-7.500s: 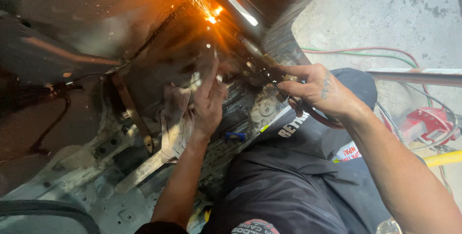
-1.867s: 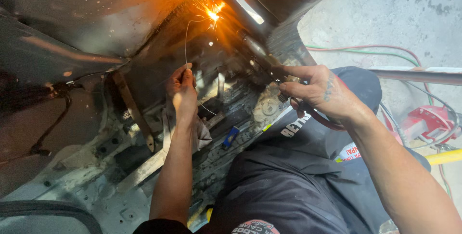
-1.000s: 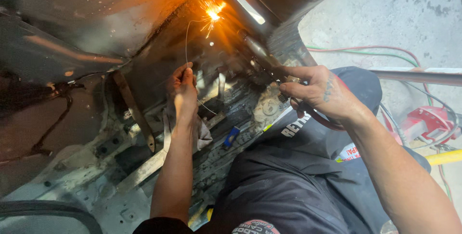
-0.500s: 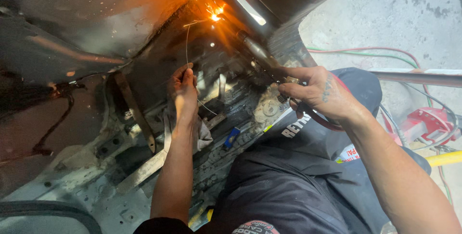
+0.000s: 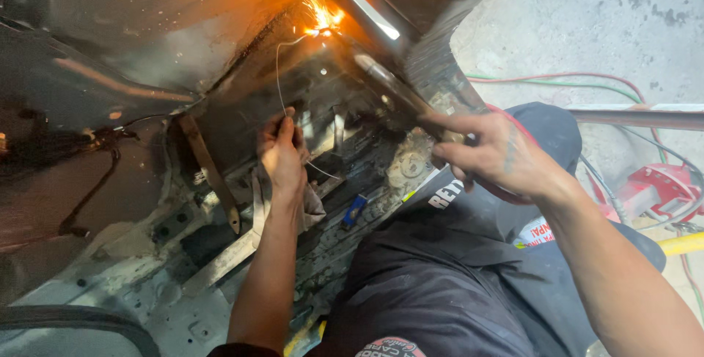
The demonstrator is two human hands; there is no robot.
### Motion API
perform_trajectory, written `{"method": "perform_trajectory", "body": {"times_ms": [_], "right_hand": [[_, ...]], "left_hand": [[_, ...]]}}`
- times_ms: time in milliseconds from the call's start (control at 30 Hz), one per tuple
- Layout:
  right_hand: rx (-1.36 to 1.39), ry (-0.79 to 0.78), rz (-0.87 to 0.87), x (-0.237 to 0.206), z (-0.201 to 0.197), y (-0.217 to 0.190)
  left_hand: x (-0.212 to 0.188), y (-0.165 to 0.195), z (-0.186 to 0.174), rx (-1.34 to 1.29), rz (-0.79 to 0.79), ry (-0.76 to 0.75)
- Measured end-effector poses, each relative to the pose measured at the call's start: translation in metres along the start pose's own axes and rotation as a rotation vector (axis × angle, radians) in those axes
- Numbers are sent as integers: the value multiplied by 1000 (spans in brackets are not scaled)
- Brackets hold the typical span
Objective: The person welds a seam on a car's underbody frame using a handheld welding torch and filler rod. They repeatedly heat the joint, feed the rod into the molten area, and tap the weld with a hammer to shape and consolidate the bead.
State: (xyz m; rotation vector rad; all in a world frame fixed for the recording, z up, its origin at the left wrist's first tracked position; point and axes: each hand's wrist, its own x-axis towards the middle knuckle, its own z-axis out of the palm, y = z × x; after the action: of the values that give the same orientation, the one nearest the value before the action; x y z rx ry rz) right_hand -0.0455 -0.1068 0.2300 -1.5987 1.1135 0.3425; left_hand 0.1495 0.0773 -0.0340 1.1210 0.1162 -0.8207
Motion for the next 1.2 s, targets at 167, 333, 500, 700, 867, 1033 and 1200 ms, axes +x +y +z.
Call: {"method": "perform_trajectory", "body": {"times_ms": [167,333,500,700,867,1033,1200], "right_hand": [[-189,-60,23,-51,-19,40],[-193,-149,-280,-124,-46,130],[-60,-90,-475,-187,-74,270],[512,87,-174,-214,-80,382],[779,337,-333,-193,-50,348],[929,325,-439,-167,-45,281],[987,385,-470,-157,-44,278]], "left_hand": [[-42,-6,-7,22,-122,35],[-73,-27,-10,58,-137,-56],[-80,-48,-15,171,-107,-139],[-80,-59,-13,541,-77,-148],[-82,-51,-11,929,63,-47],[-90,-40,-15,1509,575,-138],[-98,-20,-21,1723,559,-122]]}}
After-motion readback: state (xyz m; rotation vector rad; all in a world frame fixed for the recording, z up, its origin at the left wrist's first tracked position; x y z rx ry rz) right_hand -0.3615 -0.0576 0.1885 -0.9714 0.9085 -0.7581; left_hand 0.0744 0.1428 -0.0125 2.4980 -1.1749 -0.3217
